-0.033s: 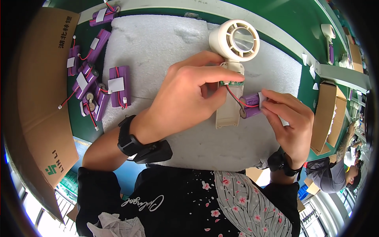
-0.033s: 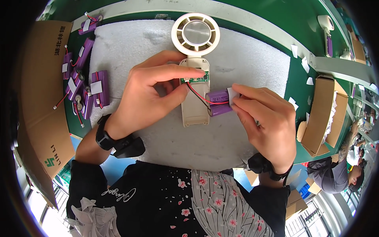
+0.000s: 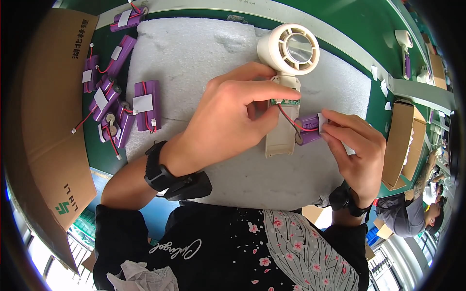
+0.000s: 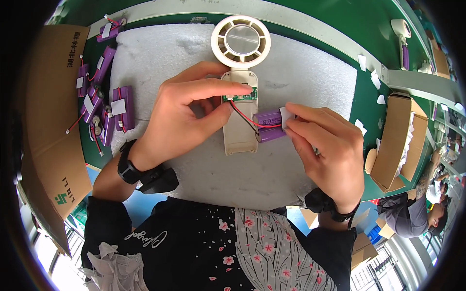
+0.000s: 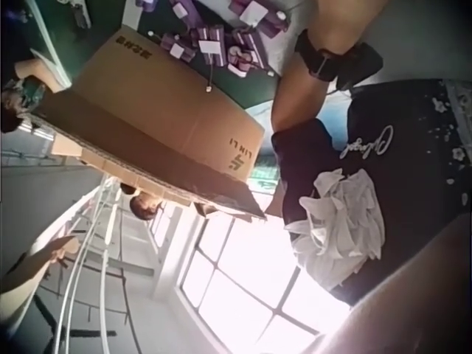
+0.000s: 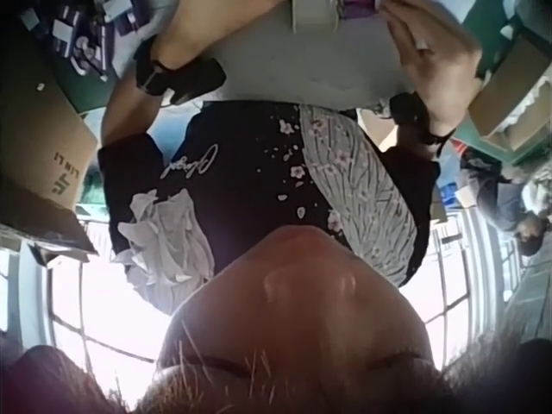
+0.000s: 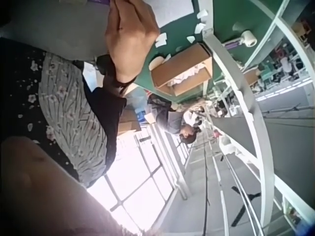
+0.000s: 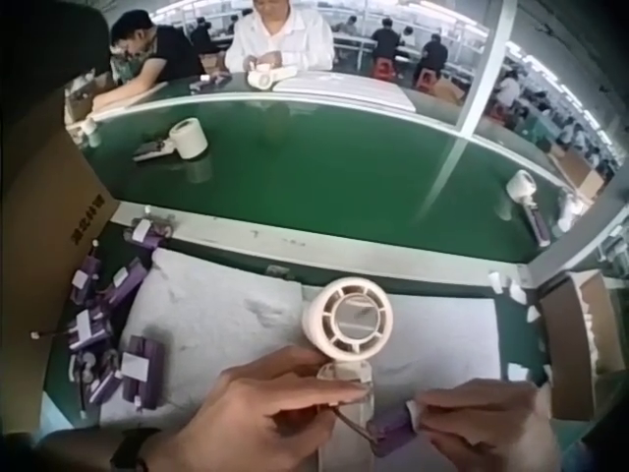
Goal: The person connects a battery pack to a circuit board inside a fan housing, then applies a piece of tape to the battery pack. After setting the fan aside, the person picks up another battery pack, applies tape to it, and connects it to the circuit board.
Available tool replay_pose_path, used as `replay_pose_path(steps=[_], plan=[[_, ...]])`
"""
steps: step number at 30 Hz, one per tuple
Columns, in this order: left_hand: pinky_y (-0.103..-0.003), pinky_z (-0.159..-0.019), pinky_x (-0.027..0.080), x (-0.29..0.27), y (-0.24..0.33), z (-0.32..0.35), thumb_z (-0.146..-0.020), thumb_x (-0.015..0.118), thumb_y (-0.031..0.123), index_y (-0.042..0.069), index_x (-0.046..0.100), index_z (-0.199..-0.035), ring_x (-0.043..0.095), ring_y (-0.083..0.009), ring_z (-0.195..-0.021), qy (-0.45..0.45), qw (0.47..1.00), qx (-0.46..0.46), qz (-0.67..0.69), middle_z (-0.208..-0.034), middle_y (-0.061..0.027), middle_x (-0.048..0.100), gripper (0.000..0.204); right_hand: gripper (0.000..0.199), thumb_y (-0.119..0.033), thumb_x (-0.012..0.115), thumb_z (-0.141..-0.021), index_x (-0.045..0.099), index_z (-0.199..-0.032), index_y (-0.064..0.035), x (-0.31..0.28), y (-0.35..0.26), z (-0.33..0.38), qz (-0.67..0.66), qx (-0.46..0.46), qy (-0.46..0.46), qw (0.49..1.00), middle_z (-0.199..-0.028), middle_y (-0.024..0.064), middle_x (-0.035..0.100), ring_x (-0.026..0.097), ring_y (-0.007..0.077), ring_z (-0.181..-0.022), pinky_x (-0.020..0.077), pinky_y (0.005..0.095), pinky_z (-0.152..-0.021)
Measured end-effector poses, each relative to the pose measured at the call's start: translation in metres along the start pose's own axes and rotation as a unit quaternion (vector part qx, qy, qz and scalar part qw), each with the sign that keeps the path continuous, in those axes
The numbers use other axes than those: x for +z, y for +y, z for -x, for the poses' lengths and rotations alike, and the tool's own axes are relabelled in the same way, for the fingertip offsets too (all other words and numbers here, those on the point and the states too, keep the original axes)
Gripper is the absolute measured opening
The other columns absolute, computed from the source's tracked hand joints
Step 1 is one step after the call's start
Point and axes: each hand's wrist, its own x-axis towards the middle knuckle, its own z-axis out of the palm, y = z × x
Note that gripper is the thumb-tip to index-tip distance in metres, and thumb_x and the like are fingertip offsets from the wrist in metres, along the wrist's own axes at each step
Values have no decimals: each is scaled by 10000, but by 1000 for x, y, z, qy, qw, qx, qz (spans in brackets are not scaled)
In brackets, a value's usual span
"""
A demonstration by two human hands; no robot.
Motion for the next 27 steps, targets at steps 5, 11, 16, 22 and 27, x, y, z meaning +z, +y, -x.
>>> replay_pose_path(steps=[5,11,16,22,27], plan=[[-204,-596,500,0,0,1,-755,583,-111,87,704,-1036,625,-89,-741,-3,1000,1,0,-1135,-110,606,364,178,109,710,-646,658,-806,52,1,-7,4,14,9,-10,1000,-967,137,692,672,250,-767,536,298,-672],[-204,-601,500,0,2,1,-755,584,-111,86,703,-1038,626,-95,-759,-6,1000,-3,-2,-1122,-105,609,365,169,107,691,-633,631,-774,37,9,-17,5,76,12,26,997,-955,119,694,673,235,-749,536,295,-661],[-204,-603,501,-1,0,1,-751,584,-114,84,702,-1039,624,-96,-772,-9,1000,-4,-5,-1117,-102,610,369,181,98,677,-611,597,-753,20,7,-9,2,55,9,29,998,-931,108,679,661,253,-734,536,302,-615],[-205,-607,500,-2,3,-3,-746,592,-113,78,700,-1043,623,-98,-772,-8,1000,-2,9,-1114,-101,611,369,161,90,665,-642,590,-765,18,3,-3,0,2,51,23,998,-929,106,675,656,253,-694,533,297,-617],[-204,-617,500,-5,6,1,-744,600,-113,68,699,-1045,626,-106,-783,-15,1000,-17,4,-1106,-98,612,365,132,80,660,-666,604,-769,19,-1,3,-2,-83,67,-6,994,-937,118,673,659,225,-719,523,278,-663]])
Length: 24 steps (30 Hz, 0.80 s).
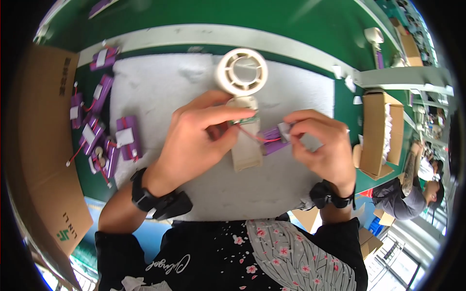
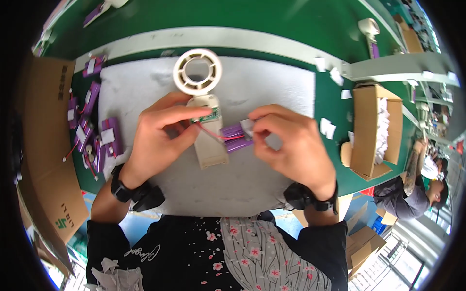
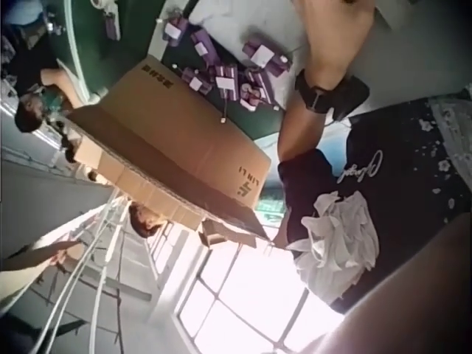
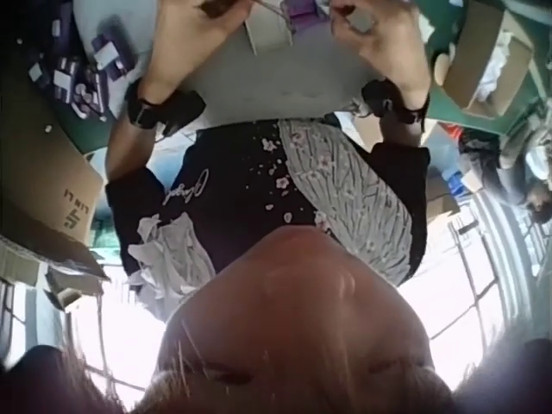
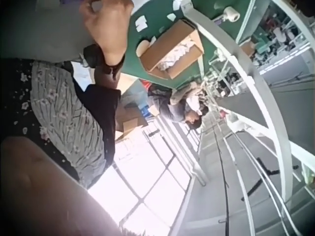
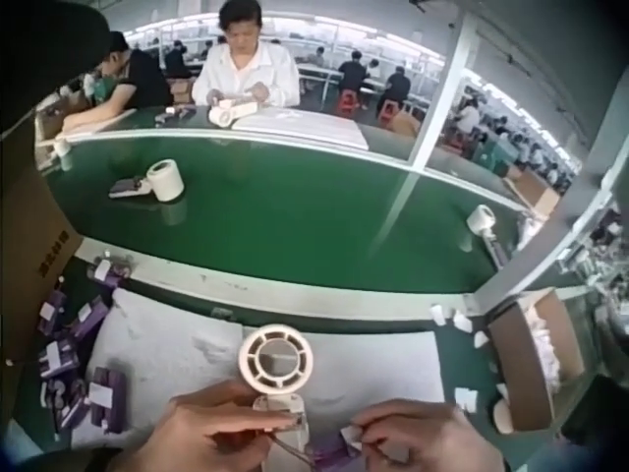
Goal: The person connects a battery pack to a circuit board inside a fan housing, then applies a piece of tape to the battery pack. After setting the fan aside, the person picks up another battery pack, applies tape to it, and connects it to the circuit board.
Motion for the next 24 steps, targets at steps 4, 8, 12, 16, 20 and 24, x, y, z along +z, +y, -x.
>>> replay_pose_path(steps=[4,8,12,16,20,24], plan=[[-204,-623,500,2,2,0,-740,603,-120,61,698,-1045,626,-110,-794,0,1000,-19,1,-1106,-100,609,367,139,72,652,-696,584,-802,13,2,1,0,-51,15,-20,998,-965,118,647,651,227,-736,518,295,-651],[-213,-593,507,6,0,-2,-734,613,-101,81,703,-1039,634,-116,-741,11,1000,-9,-5,-1066,-96,626,367,140,75,633,-723,556,-819,7,0,9,3,-38,-21,-27,999,-953,115,616,629,223,-711,503,298,-627],[-214,-587,514,4,-1,0,-732,617,-93,88,704,-1037,643,-119,-729,18,1000,-1,-5,-1055,-95,634,365,112,81,604,-752,537,-812,15,-8,23,-4,-83,-30,-36,995,-923,108,609,603,196,-712,486,293,-614],[-212,-602,520,4,2,-1,-735,614,-94,82,704,-1038,649,-121,-748,13,1000,-2,-4,-1067,-95,633,362,72,-43,534,-876,550,-935,-6,-46,54,7,-367,-50,217,903,-913,67,607,564,130,-779,471,269,-650],[-215,-614,525,5,0,-1,-737,612,-94,79,704,-1039,652,-126,-757,19,1000,1,-5,-1072,-102,630,360,149,-99,506,-910,559,-1022,-16,-43,59,-6,-524,-86,433,728,-934,68,613,568,134,-789,466,269,-711],[-218,-627,530,4,-2,0,-738,613,-93,82,704,-1042,655,-133,-767,23,1000,-11,2,-1084,-115,626,362,237,-75,620,-838,580,-1066,-25,-7,32,-13,-355,24,199,913,-956,83,625,591,163,-819,463,286,-788]])
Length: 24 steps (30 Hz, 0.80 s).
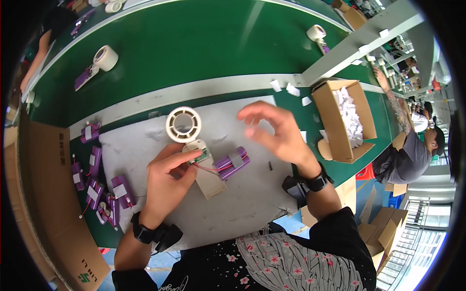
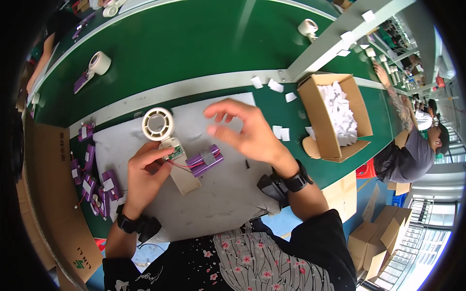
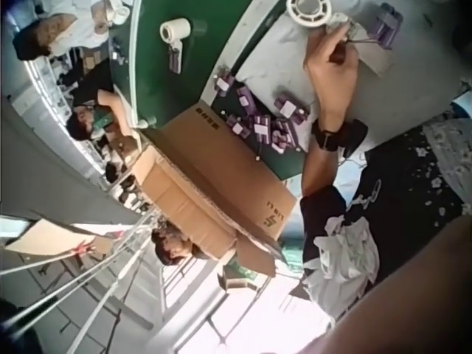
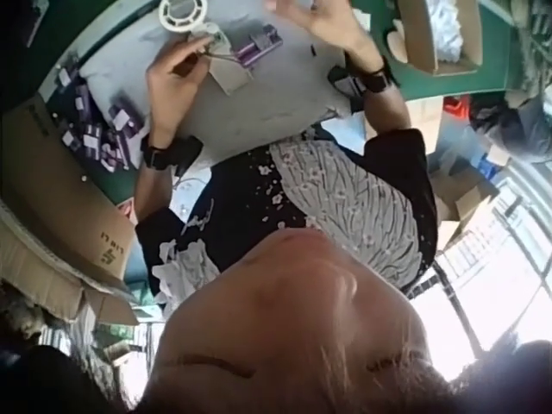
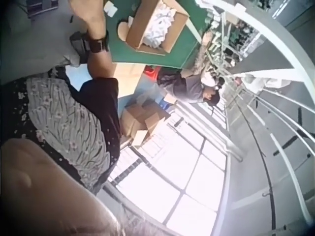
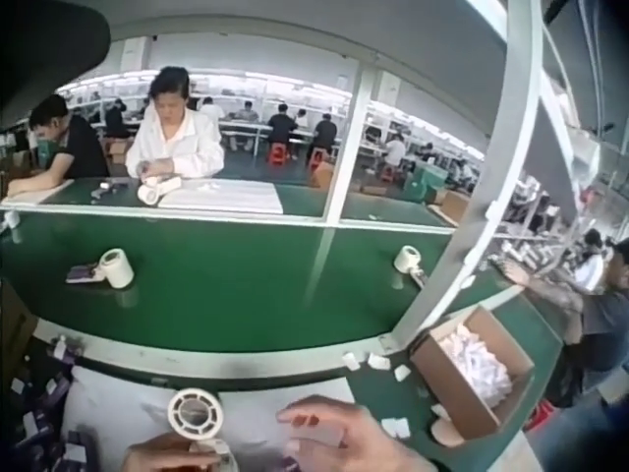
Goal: The person connects a battery pack to a circuit board inside a fan housing, then applies a piece of tape to the battery pack. After setting the fan aside, the person picks up another battery pack, applies tape to it, and connects it to the circuit board.
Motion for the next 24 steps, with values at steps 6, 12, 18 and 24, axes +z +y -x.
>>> replay_pose_path(steps=[6,12,18,24], plan=[[-223,-627,530,4,0,-5,-735,613,-90,92,708,-1043,652,-136,-760,-5,1000,6,2,-1108,-123,623,370,493,-27,802,-599,631,-1061,-35,20,-3,12,332,-129,-271,894,-948,107,626,616,215,-853,486,302,-776],[-235,-607,525,0,-4,-4,-725,621,-86,100,712,-1040,641,-124,-709,4,999,34,1,-1089,-109,635,377,383,-46,792,-638,655,-992,4,23,-12,17,233,14,-320,918,-886,103,642,621,201,-703,500,289,-643],[-240,-643,521,-4,-2,-4,-706,667,-78,94,708,-1051,642,-131,-749,-17,998,30,-56,-1103,-128,626,387,307,-73,744,-740,651,-1012,35,19,-22,17,97,214,-307,922,-808,106,660,622,166,-613,512,300,-612],[-268,-599,523,-5,2,-7,-674,751,21,108,715,-1018,642,-168,-633,-18,991,83,-103,-1024,-149,650,358,513,-42,667,-808,473,-1280,5,16,-25,12,-98,383,-287,872,-912,122,638,662,230,-724,548,335,-651]])
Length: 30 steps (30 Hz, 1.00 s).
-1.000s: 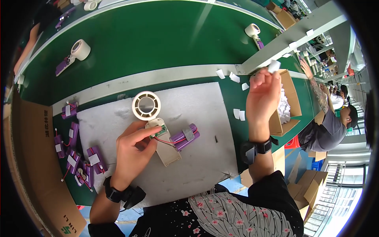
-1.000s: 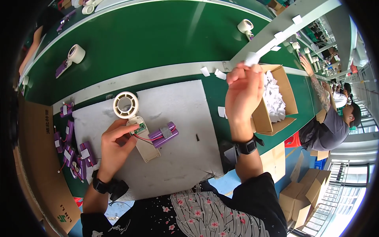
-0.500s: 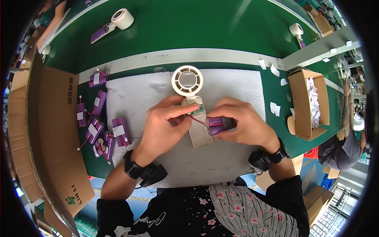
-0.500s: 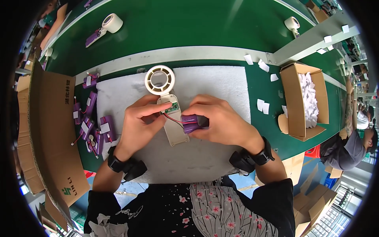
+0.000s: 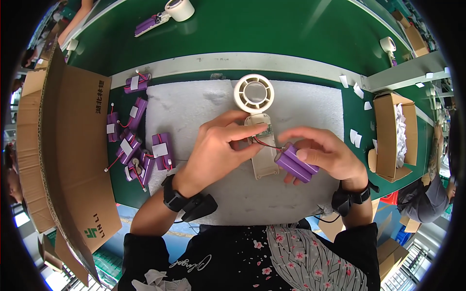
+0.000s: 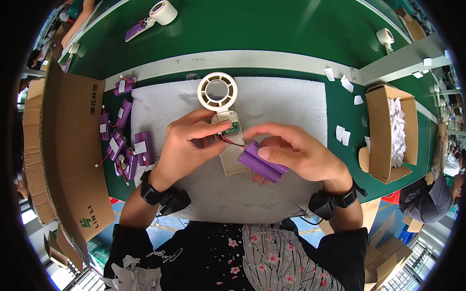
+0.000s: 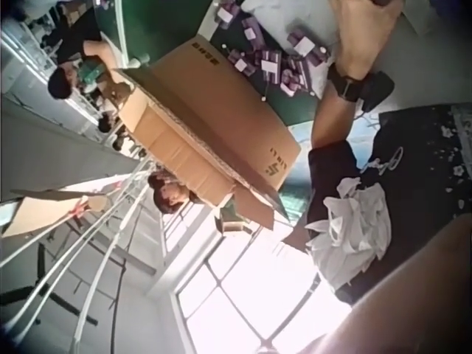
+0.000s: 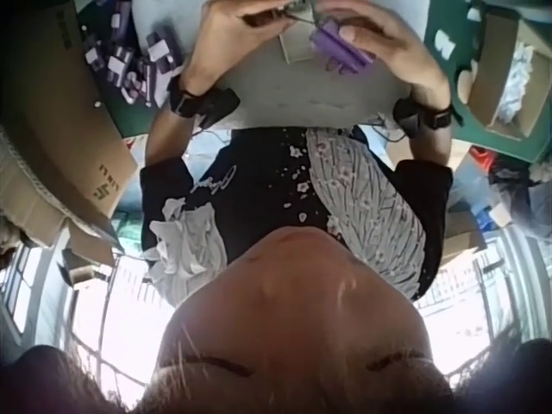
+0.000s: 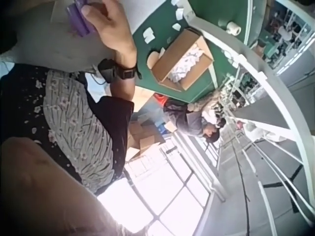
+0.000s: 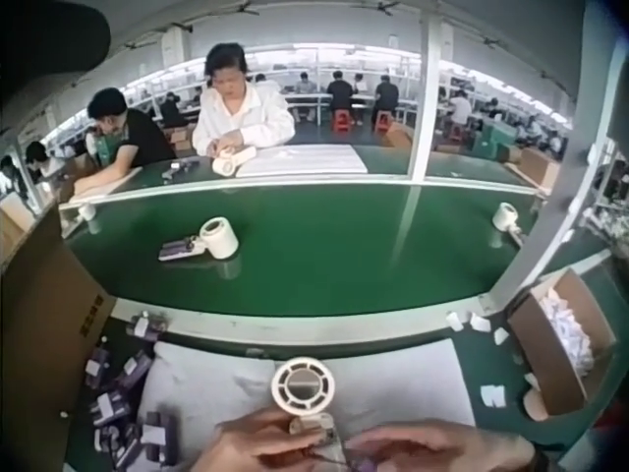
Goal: The person connects a battery pack to a circuit board inside a fan housing, then applies a piece of tape to the battery pack. After setting the fan aside, the person picks up another battery pack, applies tape to it, and connects it to the circuit board.
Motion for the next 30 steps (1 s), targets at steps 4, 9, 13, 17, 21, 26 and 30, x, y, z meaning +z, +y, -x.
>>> replay_pose_path(steps=[4,9,13,17,21,26,30], plan=[[-277,-600,530,-1,2,2,-671,763,40,105,714,-1017,649,-177,-643,-3,1000,-2,-23,-1029,-156,646,355,696,15,634,-804,288,-1407,-25,2,1,4,-85,-12,-69,994,-1015,143,592,668,284,-825,568,353,-691],[-229,-550,515,3,-1,0,-628,767,-8,111,722,-1014,635,-113,-612,22,998,41,-39,-1027,-130,663,407,835,90,682,-711,252,-1416,-33,2,1,9,-111,-19,-141,984,-1133,156,519,651,298,-916,556,369,-781],[-233,-557,521,5,-4,2,-622,772,4,104,723,-1002,643,-121,-617,33,997,55,-47,-1022,-131,663,396,859,82,755,-617,344,-1363,-31,0,-1,6,-103,9,-122,987,-1185,139,484,631,283,-945,522,369,-853],[-233,-558,522,4,-1,0,-628,758,-3,97,723,-996,649,-126,-627,29,998,46,-45,-1021,-129,663,383,814,24,806,-549,449,-1278,-26,3,1,3,43,-71,-58,995,-1176,109,501,601,254,-968,496,344,-880],[-229,-552,519,6,1,2,-636,737,-16,88,723,-990,648,-128,-627,42,997,38,-45,-1021,-130,662,369,770,-34,826,-504,522,-1211,-27,4,1,1,174,-143,-25,974,-1134,89,542,574,225,-984,486,318,-852],[-243,-576,525,1,4,-1,-652,718,-23,66,721,-982,660,-167,-670,20,998,34,-43,-983,-136,667,341,743,-77,826,-482,560,-1175,-46,11,-2,-2,320,-178,-20,930,-1088,89,580,579,209,-951,478,315,-797],[-267,-601,532,-6,1,-3,-681,708,-27,46,715,-984,670,-208,-713,-24,998,27,-41,-951,-142,669,312,735,-81,827,-493,561,-1178,-66,22,11,-5,372,-197,44,906,-1121,92,575,587,211,-927,477,306,-769]])
